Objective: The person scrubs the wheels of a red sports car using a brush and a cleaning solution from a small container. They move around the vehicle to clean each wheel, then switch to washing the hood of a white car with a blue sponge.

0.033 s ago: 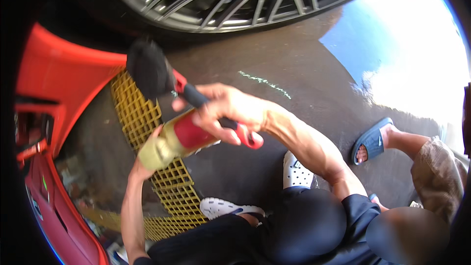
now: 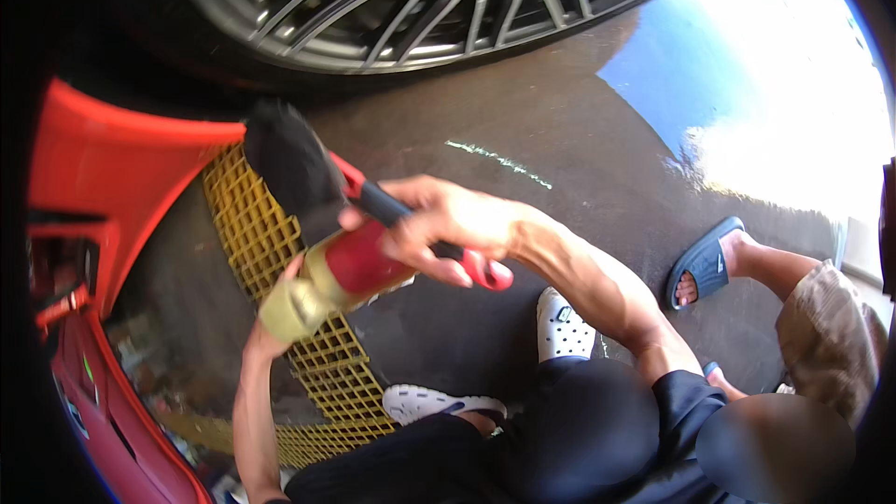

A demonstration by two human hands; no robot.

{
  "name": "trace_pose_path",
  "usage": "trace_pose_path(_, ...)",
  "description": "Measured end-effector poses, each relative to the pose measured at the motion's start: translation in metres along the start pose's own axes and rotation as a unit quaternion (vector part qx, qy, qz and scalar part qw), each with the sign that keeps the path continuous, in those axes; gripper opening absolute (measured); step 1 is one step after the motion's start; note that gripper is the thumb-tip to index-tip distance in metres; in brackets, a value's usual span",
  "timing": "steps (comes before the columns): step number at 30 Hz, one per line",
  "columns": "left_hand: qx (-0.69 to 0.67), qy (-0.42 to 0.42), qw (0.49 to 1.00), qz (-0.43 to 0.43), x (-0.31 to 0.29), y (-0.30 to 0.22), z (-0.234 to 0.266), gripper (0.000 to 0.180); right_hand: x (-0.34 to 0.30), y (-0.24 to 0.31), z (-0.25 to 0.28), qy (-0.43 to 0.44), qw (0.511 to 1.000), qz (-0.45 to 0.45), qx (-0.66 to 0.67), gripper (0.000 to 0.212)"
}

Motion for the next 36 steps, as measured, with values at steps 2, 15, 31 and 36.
trace_pose_path(2,-0.163,0.002,0.987,0.013,-0.006,0.033,-0.002,0.078,-0.034,-0.021,0.019,-0.044,0.998,-0.020,-0.026,0.059)
trace_pose_path(15,-0.215,-0.025,0.974,-0.063,-0.002,-0.010,-0.036,0.008,-0.182,-0.061,-0.096,-0.265,0.949,-0.045,0.165,0.036)
trace_pose_path(31,-0.185,0.152,0.968,-0.070,-0.126,-0.411,-0.142,0.047,-0.366,0.053,-0.475,-0.453,0.792,0.263,0.315,0.030)
trace_pose_path(36,-0.298,0.222,0.928,-0.025,-0.150,-0.548,-0.172,0.067,-0.428,0.111,-0.565,-0.476,0.741,0.362,0.306,0.050)
Point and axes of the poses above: each hand's wrist, its own x-axis towards the middle knuckle, its own z-axis out of the back of the hand, y = z × x, the point moved 2 cm from there along x, towards the middle knuckle, and after that the axes turned 8 degrees about y, right-handed, at the moved point
